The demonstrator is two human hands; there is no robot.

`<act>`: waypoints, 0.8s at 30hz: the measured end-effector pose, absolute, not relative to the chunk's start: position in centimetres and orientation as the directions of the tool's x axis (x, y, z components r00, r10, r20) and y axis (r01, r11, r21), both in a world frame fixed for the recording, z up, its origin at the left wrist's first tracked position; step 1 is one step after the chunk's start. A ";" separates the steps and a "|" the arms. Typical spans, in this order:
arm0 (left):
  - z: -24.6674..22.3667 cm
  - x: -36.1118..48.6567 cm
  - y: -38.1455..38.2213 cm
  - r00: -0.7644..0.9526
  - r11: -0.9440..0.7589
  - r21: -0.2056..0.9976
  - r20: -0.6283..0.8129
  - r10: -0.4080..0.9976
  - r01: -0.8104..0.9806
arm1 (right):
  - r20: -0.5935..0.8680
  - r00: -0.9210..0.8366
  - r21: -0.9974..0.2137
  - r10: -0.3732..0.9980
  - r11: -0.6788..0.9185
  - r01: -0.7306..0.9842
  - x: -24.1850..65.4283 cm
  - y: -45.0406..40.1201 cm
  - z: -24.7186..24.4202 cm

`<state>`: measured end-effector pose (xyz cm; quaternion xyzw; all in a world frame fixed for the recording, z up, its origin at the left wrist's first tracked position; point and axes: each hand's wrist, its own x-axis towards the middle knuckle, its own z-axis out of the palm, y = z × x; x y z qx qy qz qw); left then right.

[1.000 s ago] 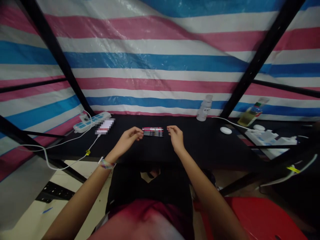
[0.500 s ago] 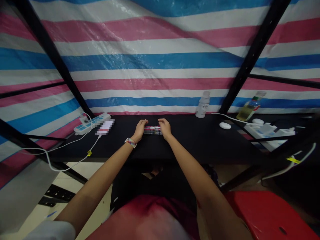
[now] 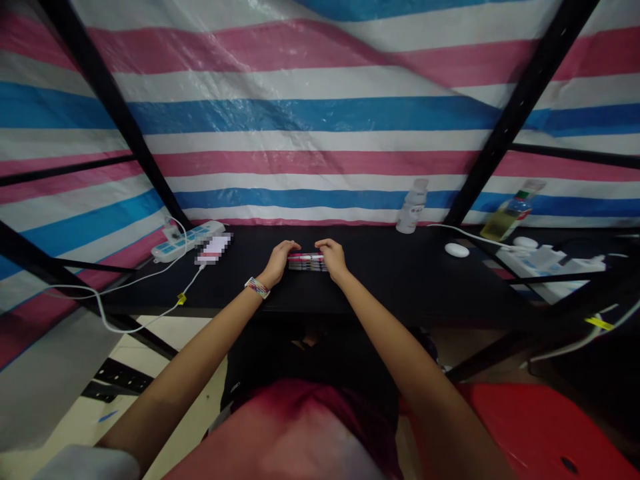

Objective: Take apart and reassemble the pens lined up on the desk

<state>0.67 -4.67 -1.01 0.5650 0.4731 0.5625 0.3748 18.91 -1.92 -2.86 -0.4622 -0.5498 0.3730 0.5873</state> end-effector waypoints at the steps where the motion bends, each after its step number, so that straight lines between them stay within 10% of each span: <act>1: -1.0 0.7 -4.7 -0.083 -0.273 0.955 0.283 0.955 0.116 | 0.303 0.119 -0.952 0.946 0.296 0.077 18.9 -2.0 -2.8; 11: -0.9 0.6 -4.9 -0.098 -0.306 0.924 0.335 0.937 0.231 | 0.357 0.098 -0.915 0.929 0.326 0.238 18.9 -3.2 -2.1; 24: -1.4 0.7 -5.2 0.038 -0.383 0.726 0.442 0.896 0.571 | 0.582 -0.208 -0.489 0.786 0.542 0.683 18.7 -4.1 -2.5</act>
